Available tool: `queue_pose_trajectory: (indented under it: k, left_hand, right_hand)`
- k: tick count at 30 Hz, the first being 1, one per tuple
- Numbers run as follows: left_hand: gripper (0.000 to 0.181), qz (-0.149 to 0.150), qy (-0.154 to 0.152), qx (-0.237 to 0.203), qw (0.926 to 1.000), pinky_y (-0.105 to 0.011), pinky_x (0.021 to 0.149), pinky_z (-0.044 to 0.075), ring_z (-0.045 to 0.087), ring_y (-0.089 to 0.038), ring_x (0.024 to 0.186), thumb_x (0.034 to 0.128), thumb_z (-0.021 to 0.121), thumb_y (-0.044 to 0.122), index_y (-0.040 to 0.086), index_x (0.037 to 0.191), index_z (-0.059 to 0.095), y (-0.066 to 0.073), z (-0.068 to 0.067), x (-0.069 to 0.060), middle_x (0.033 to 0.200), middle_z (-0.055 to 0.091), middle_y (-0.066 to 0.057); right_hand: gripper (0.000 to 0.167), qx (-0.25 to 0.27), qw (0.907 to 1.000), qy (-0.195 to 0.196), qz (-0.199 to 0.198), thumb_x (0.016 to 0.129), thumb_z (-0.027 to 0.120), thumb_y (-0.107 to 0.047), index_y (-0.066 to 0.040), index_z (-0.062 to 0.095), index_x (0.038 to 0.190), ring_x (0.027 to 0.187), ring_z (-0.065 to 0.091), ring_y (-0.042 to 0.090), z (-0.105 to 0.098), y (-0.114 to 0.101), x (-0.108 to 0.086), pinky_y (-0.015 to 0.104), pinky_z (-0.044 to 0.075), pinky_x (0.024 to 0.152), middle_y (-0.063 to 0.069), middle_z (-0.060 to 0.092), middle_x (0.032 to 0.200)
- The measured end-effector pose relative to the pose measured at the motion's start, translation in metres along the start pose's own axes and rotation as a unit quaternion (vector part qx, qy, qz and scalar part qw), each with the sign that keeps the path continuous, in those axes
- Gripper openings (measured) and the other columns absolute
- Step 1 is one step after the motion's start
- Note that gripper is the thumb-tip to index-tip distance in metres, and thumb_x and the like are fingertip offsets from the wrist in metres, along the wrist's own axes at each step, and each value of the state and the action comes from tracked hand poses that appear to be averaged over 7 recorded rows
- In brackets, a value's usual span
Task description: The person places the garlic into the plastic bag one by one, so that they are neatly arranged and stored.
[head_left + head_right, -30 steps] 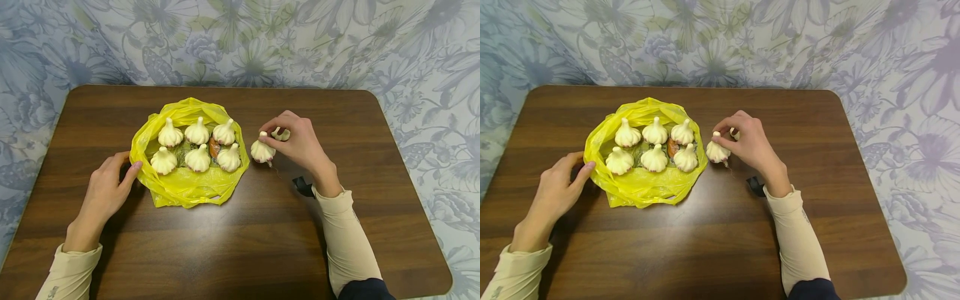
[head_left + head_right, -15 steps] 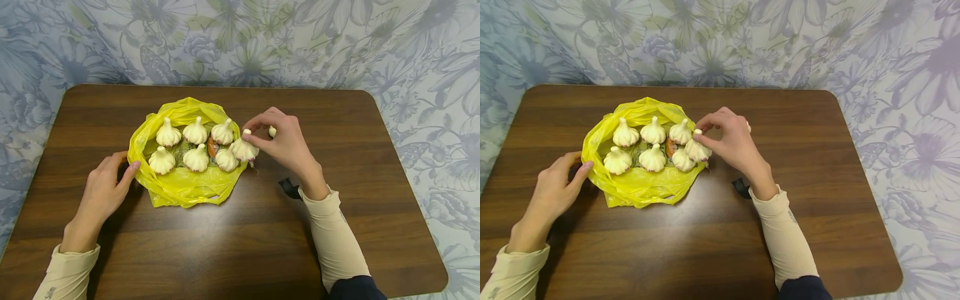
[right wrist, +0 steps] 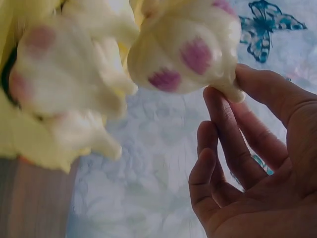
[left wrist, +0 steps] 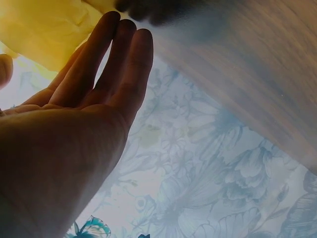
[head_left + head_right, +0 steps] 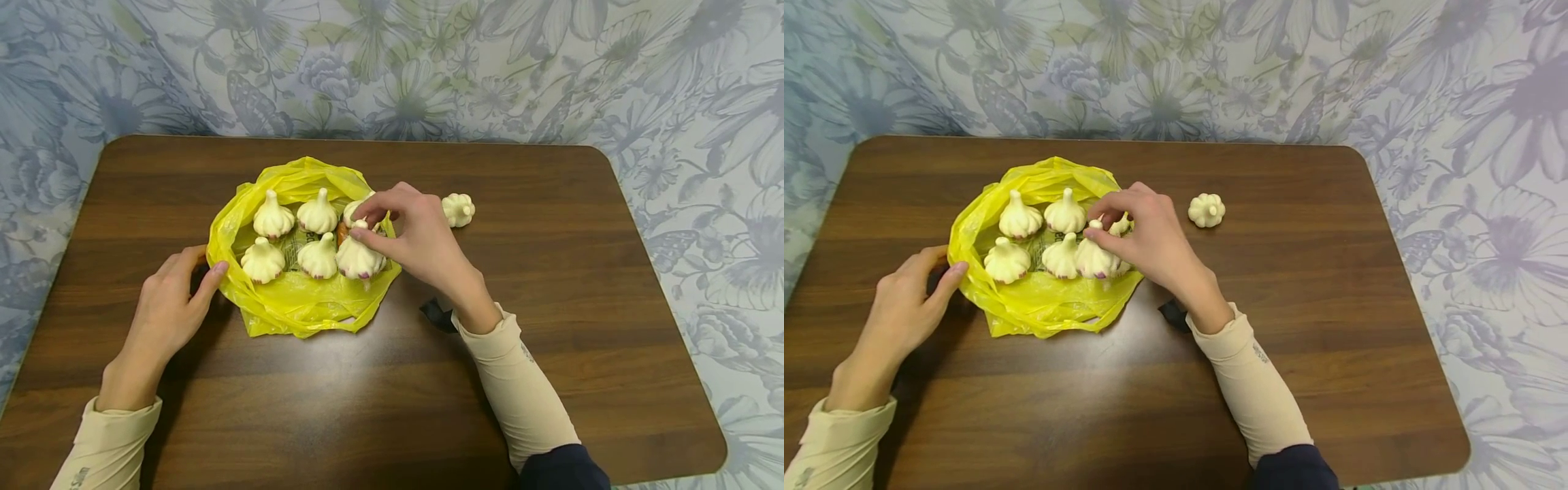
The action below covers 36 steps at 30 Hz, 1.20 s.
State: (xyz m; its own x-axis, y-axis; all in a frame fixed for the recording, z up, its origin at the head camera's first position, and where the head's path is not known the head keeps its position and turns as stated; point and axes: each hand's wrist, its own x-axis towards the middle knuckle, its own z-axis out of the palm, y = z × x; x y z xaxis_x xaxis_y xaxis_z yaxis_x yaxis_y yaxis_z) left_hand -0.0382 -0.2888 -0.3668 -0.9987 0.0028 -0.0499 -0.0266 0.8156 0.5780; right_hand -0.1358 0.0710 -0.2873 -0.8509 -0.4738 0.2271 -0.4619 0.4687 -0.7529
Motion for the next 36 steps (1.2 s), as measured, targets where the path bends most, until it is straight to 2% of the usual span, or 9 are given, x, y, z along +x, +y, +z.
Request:
queue_pose_trajectory:
  k: [6,14,26,32,36]
  left_hand:
    - [0.056,-0.001,-0.002,0.001,1.0,-0.079,0.1,0.042,0.053,-0.059,0.125,0.1104,0.054,0.041,-0.003,0.144,0.052,-0.001,0.001,0.001,0.138,0.058,-0.036]
    - [0.056,0.002,0.003,-0.001,1.0,-0.078,0.101,0.042,0.054,-0.058,0.125,0.11,0.055,0.041,-0.003,0.144,0.053,0.001,0.002,-0.002,0.138,0.058,-0.035]
    - [0.057,-0.004,0.001,0.001,1.0,-0.078,0.102,0.042,0.054,-0.059,0.126,0.1098,0.054,0.042,-0.003,0.144,0.053,0.003,0.003,-0.004,0.138,0.058,-0.035]
    - [0.057,-0.006,-0.004,0.0,1.0,-0.078,0.102,0.041,0.053,-0.059,0.127,0.1096,0.055,0.043,-0.002,0.145,0.053,0.002,0.003,-0.003,0.139,0.057,-0.036]
    - [0.058,-0.01,-0.007,-0.001,0.9999,-0.078,0.102,0.041,0.052,-0.059,0.127,0.1097,0.054,0.043,-0.002,0.145,0.052,0.001,0.003,-0.004,0.14,0.057,-0.036]
  right_hand:
    - [0.01,-0.003,0.9996,-0.028,-0.01,0.091,0.085,-0.023,-0.016,0.081,0.098,0.089,0.062,0.013,0.018,-0.005,0.002,0.03,0.05,0.077,-0.009,0.073,0.085]
    - [0.011,-0.003,0.9991,-0.041,0.003,0.09,0.086,-0.026,-0.019,0.078,0.092,0.085,0.058,0.005,0.032,-0.015,0.002,0.026,0.049,0.076,-0.011,0.073,0.083]
    - [0.015,-0.005,0.9963,-0.045,0.073,0.089,0.087,-0.033,-0.021,0.078,0.087,0.075,0.061,0.012,0.069,-0.028,-0.002,0.021,0.047,0.067,-0.012,0.071,0.079]
    - [0.019,-0.016,0.9967,-0.045,0.066,0.088,0.088,-0.034,-0.019,0.077,0.085,0.079,0.065,0.014,0.082,-0.03,-0.005,0.021,0.047,0.073,-0.01,0.07,0.078]
    - [0.02,-0.048,0.9958,-0.06,0.05,0.089,0.087,-0.036,-0.019,0.077,0.085,0.08,0.061,0.013,0.092,-0.027,-0.006,0.023,0.046,0.075,-0.009,0.072,0.079]
